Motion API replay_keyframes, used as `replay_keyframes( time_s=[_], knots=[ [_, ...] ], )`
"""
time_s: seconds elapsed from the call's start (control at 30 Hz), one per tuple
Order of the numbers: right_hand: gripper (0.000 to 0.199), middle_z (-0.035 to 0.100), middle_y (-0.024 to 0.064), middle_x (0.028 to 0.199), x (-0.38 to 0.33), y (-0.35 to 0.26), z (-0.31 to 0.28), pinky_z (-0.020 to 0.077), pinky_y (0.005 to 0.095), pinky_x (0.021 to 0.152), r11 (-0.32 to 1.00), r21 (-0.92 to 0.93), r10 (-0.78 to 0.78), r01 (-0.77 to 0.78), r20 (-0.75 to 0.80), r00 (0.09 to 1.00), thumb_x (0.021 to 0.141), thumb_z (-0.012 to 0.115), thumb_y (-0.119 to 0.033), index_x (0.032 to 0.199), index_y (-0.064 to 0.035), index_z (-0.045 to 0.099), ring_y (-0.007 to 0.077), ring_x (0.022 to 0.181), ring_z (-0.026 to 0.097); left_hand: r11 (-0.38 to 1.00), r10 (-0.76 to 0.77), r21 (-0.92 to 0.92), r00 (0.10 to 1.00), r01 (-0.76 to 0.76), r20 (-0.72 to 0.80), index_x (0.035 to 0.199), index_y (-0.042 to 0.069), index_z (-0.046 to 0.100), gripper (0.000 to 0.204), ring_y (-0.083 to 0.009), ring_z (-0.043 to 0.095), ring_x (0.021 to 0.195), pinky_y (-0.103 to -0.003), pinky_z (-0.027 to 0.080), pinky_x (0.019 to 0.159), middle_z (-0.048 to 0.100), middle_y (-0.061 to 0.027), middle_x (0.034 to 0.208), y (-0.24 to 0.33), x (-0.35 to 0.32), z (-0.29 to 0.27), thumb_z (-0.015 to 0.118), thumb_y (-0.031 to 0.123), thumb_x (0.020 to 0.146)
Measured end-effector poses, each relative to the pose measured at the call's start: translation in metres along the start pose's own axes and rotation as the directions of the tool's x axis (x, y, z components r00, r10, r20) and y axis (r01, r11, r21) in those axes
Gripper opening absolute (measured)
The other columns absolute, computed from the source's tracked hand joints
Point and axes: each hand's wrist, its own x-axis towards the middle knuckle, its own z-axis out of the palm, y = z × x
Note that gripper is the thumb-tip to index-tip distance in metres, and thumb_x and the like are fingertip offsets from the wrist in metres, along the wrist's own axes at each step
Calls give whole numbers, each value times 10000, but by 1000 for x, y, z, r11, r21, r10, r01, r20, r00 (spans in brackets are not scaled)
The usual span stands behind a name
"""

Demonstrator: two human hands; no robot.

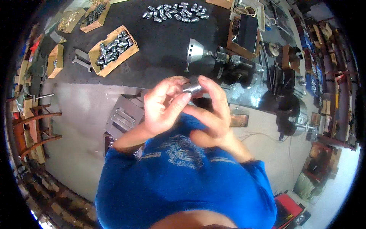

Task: The person repeatedly places small cylindrical metal parts into a rotating polishing machine and removes them after a few seconds. They occasionally inspect the parts in their hands before returning them to the machine or placing them on the table. The process is repeated for multiple units from a pile on the workbench.

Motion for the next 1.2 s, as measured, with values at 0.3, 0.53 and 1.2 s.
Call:
replay_keyframes(
  time_s=[0.3,0.53,1.2],
  knots=[
    [457,445,229,1184,-3,20,4,415,424,837,997,56,-45,47,-37,998,447,565,-103,889,11,593,388,1041,483,955,-233,-175,971,240,62,1061,-44,403,246,-173,575,894,-257,446,780,573,-137,957,3,-5,9,496,1,838],
    [443,440,230,1199,-9,31,2,406,420,854,985,159,-59,69,-65,996,482,566,-165,895,-14,616,384,1036,490,938,-279,-192,957,288,75,1064,-54,397,241,-205,567,889,-303,442,803,563,-158,941,1,-5,14,464,14,843],
    [427,447,236,1179,-12,37,-3,420,403,831,966,256,-7,28,-81,997,480,564,-164,879,-33,640,369,1007,508,821,-396,-406,913,400,100,1085,-80,445,276,-207,527,948,-318,409,856,525,-145,1020,-4,-1,16,402,95,876]
  ],
)
